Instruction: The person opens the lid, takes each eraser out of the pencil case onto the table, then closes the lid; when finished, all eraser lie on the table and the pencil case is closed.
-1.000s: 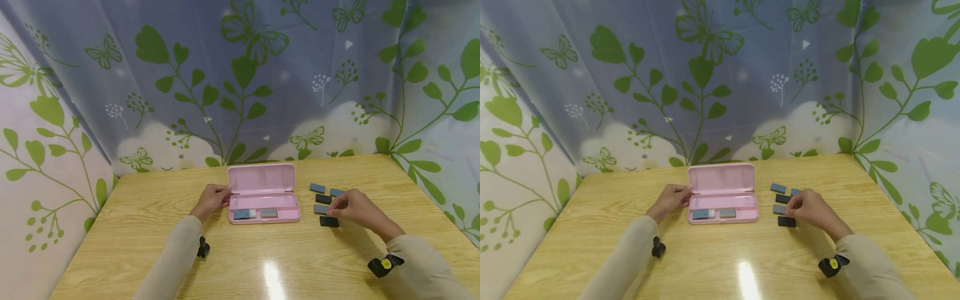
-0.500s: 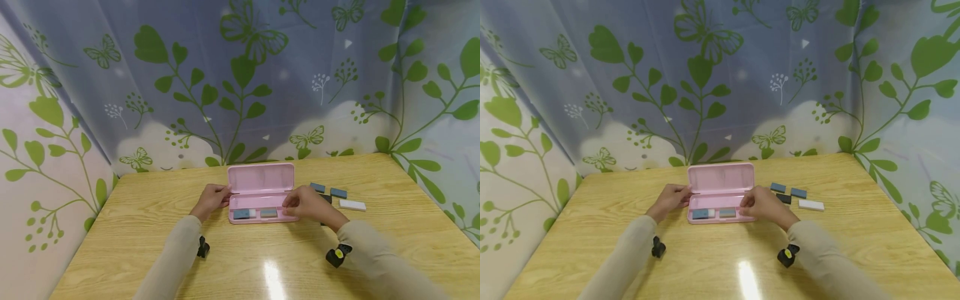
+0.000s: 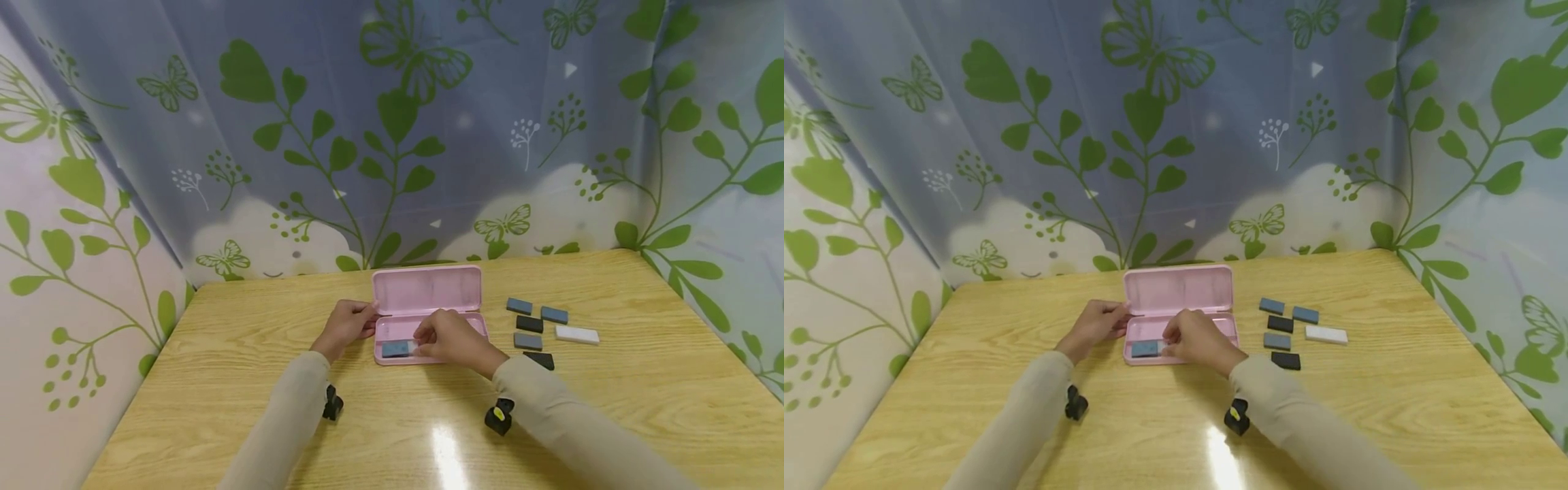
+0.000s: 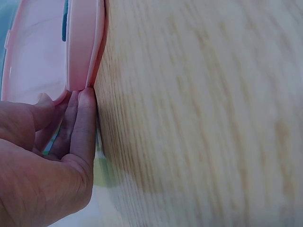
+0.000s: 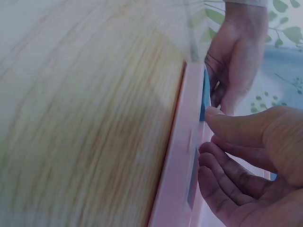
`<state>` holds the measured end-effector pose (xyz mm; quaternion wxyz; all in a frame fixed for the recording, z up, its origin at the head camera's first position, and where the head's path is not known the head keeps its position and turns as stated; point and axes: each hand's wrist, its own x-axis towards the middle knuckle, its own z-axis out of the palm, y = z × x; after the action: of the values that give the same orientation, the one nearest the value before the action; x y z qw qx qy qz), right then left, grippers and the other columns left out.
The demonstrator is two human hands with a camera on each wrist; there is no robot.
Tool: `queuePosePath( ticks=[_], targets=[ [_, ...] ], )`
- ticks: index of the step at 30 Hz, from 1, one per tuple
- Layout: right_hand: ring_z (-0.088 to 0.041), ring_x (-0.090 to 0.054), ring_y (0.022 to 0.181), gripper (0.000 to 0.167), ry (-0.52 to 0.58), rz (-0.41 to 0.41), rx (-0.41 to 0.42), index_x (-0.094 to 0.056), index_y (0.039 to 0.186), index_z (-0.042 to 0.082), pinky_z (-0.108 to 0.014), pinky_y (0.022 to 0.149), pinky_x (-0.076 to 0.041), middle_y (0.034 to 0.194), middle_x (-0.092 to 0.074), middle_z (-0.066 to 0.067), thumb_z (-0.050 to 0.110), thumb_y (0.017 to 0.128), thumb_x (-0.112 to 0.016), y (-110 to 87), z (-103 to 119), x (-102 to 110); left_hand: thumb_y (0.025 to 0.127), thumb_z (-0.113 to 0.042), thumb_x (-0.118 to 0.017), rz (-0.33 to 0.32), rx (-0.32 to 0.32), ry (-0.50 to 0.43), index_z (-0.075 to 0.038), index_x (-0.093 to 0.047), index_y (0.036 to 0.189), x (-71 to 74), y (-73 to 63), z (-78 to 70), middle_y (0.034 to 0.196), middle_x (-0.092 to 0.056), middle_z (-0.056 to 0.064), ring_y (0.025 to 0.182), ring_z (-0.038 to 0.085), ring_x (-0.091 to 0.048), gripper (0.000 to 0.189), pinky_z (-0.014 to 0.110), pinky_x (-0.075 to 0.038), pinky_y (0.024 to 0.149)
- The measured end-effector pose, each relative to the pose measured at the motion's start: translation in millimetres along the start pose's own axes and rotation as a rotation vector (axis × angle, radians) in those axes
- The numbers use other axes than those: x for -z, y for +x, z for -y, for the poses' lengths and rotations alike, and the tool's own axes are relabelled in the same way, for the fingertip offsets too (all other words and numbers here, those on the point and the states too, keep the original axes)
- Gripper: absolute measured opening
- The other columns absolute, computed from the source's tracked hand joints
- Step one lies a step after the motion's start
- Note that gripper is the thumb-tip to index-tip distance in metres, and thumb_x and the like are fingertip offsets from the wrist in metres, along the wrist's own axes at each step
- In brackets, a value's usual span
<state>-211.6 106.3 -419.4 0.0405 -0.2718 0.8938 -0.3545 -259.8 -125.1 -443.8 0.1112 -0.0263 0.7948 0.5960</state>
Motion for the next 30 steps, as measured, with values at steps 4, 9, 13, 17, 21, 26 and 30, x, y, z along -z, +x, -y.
queuePosePath(
  ticks=[4,9,13,17,21,26,30],
  targets=[
    [-0.017,-0.07,0.082,0.016,-0.033,0.0,-0.005,-0.078,0.096,-0.002,-0.034,0.078,-0.058,0.089,-0.076,-0.008,0.007,0.084,-0.083,6.7,6,-8,0.104,-0.026,-0.06,0.004,0.0,-0.006,0.003,-0.072,0.12,0.0,0.6,0.3,0.099,-0.073,0.014,0.077,0.01,-0.068,0.035,0.025,-0.061,0.073],
    [-0.014,-0.068,0.08,0.011,-0.054,-0.004,0.027,-0.079,0.092,0.001,-0.031,0.075,-0.057,0.086,-0.076,-0.005,0.007,0.084,-0.083,12.3,7,-15,0.104,-0.025,-0.06,0.005,0.002,-0.008,0.004,-0.072,0.119,-0.4,1.3,0.4,0.099,-0.073,0.014,0.077,0.01,-0.068,0.035,0.025,-0.061,0.073],
    [-0.009,-0.065,0.076,0.007,-0.051,-0.007,0.047,-0.078,0.089,0.001,-0.027,0.071,-0.054,0.083,-0.075,-0.004,0.005,0.084,-0.082,13.9,7,-17,0.104,-0.024,-0.06,0.002,0.003,-0.006,0.004,-0.072,0.119,-0.8,1.8,0.8,0.1,-0.073,0.015,0.077,0.01,-0.067,0.034,0.025,-0.061,0.074],
    [-0.008,-0.063,0.074,0.007,-0.059,-0.013,0.046,-0.077,0.088,0.001,-0.026,0.069,-0.054,0.081,-0.074,-0.003,0.003,0.083,-0.082,14.1,7,-18,0.104,-0.024,-0.06,0.0,-0.004,0.001,0.005,-0.072,0.119,-1.1,1.2,0.6,0.1,-0.073,0.015,0.078,0.01,-0.068,0.034,0.025,-0.061,0.074],
    [-0.009,-0.062,0.072,0.01,-0.069,-0.032,0.026,-0.075,0.084,0.002,-0.025,0.068,-0.053,0.077,-0.071,-0.001,0.003,0.081,-0.084,13.9,10,-18,0.105,-0.024,-0.06,0.0,-0.01,0.002,0.005,-0.072,0.118,-1.2,0.7,0.4,0.099,-0.073,0.015,0.078,0.011,-0.068,0.034,0.025,-0.061,0.074],
    [-0.007,-0.059,0.067,0.013,-0.055,-0.051,0.006,-0.072,0.077,0.005,-0.024,0.064,-0.051,0.072,-0.069,0.001,0.004,0.08,-0.085,13.5,12,-19,0.105,-0.024,-0.06,-0.002,-0.008,0.005,0.005,-0.072,0.118,-1.3,1.1,0.2,0.099,-0.074,0.015,0.077,0.01,-0.068,0.034,0.025,-0.061,0.073],
    [-0.004,-0.056,0.062,0.013,-0.016,-0.06,-0.011,-0.072,0.074,0.005,-0.022,0.059,-0.049,0.068,-0.068,0.002,0.004,0.081,-0.084,14.0,13,-19,0.105,-0.023,-0.06,-0.007,0.0,0.005,0.005,-0.072,0.119,-1.3,0.7,-1.0,0.099,-0.073,0.014,0.077,0.01,-0.067,0.034,0.025,-0.061,0.072]
  ],
)
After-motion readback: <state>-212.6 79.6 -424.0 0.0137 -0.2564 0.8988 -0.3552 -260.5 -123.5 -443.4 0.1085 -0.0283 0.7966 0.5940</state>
